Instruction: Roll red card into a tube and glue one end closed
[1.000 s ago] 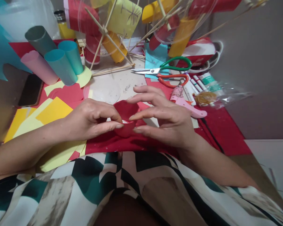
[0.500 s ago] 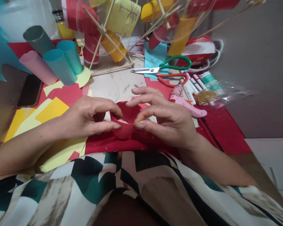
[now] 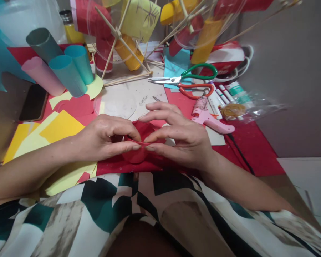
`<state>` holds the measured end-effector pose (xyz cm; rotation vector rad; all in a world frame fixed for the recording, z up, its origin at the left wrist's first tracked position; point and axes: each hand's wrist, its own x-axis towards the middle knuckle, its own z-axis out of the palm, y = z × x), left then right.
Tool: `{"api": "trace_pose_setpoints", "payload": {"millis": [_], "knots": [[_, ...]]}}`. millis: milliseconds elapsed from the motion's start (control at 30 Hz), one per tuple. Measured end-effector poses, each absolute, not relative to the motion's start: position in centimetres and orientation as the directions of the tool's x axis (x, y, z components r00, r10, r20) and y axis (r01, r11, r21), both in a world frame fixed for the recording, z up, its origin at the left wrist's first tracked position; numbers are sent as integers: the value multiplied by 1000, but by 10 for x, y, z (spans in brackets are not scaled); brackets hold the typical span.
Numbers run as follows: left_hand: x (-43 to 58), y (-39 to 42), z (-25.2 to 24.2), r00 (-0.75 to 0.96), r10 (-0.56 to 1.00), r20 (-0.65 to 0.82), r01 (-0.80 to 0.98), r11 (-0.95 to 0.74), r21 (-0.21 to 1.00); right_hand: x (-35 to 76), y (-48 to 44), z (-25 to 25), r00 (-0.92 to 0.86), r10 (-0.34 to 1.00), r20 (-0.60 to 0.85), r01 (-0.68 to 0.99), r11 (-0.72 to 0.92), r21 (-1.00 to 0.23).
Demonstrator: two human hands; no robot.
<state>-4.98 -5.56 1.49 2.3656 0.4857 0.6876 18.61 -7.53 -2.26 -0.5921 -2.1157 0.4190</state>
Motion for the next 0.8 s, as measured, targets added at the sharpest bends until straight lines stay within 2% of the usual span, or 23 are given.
{"api": "trace_pose_setpoints", "payload": {"millis": [333,567,667,800], "knots": [[-48,-61,14,824,419,381,158,-816,555,182,-79,-26,-541,502,675,232,860,-454],[-56,-56,17,735,503,456,258,-828,498,192,-77,-18,-492,586,644,272,806,-525],[-56,-56,19,739,514,435,273,-819,505,193,-76,-17,-488,602,632,278,794,-541],[-53,-59,19,762,511,397,259,-804,536,188,-75,-22,-503,575,646,285,815,-504]]}}
